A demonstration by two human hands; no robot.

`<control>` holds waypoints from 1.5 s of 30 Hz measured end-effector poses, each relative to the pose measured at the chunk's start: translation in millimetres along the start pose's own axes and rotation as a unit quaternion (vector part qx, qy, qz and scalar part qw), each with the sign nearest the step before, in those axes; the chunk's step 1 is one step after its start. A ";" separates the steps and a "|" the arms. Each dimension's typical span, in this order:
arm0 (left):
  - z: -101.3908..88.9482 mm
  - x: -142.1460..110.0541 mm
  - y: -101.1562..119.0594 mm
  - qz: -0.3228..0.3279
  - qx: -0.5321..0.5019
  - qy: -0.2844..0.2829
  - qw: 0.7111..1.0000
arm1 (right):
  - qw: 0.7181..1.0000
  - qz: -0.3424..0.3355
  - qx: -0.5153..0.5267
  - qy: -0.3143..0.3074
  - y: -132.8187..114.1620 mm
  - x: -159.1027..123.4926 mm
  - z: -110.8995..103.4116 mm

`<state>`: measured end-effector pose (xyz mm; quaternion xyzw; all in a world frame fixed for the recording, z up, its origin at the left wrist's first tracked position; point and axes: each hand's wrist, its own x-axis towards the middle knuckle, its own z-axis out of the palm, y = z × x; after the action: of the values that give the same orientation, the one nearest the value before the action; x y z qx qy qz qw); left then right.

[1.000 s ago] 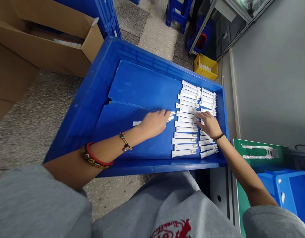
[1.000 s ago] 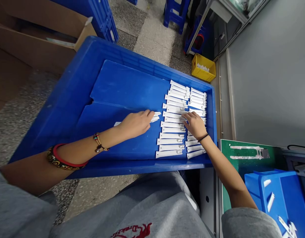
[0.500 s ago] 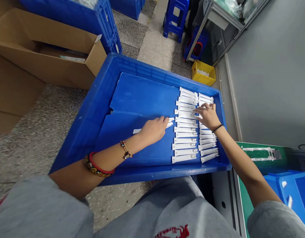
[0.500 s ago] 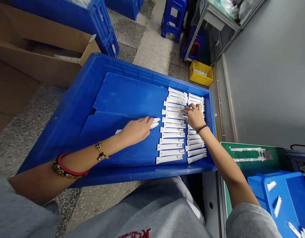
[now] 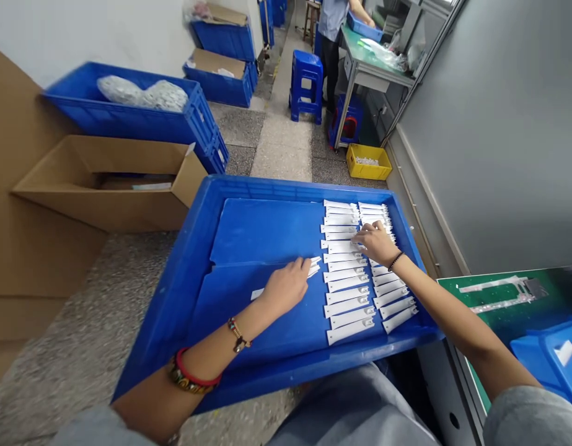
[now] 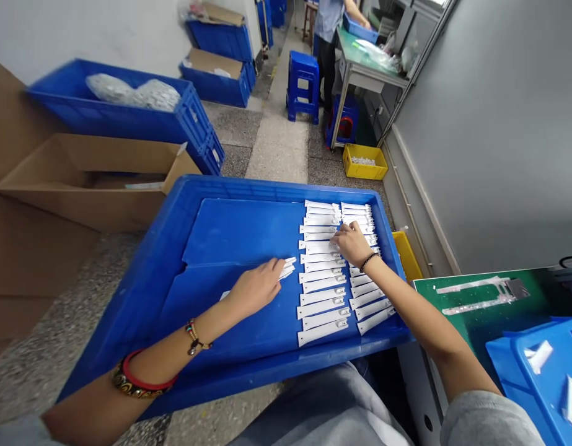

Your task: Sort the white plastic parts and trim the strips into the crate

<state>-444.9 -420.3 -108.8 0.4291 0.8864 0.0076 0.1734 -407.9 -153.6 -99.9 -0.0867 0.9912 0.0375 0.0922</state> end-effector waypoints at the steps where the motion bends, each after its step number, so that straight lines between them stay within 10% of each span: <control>1: 0.0 0.2 -0.1 -0.002 0.000 0.002 1.000 | 1.000 -0.002 0.006 -0.001 1.9 -0.2 -0.4; 39: 10.4 2.7 -7.7 -0.002 -0.019 0.018 1.000 | 0.977 0.154 0.032 0.142 38.3 46.2 14.2; 45: 7.8 4.5 -25.9 0.005 -0.137 0.016 0.990 | 0.936 0.006 0.337 0.104 -8.1 26.8 17.5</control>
<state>-464.7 -434.4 -121.7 0.4052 0.8776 0.1371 0.2164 -429.3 -164.3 -122.6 -0.0477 0.9502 -0.3076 0.0127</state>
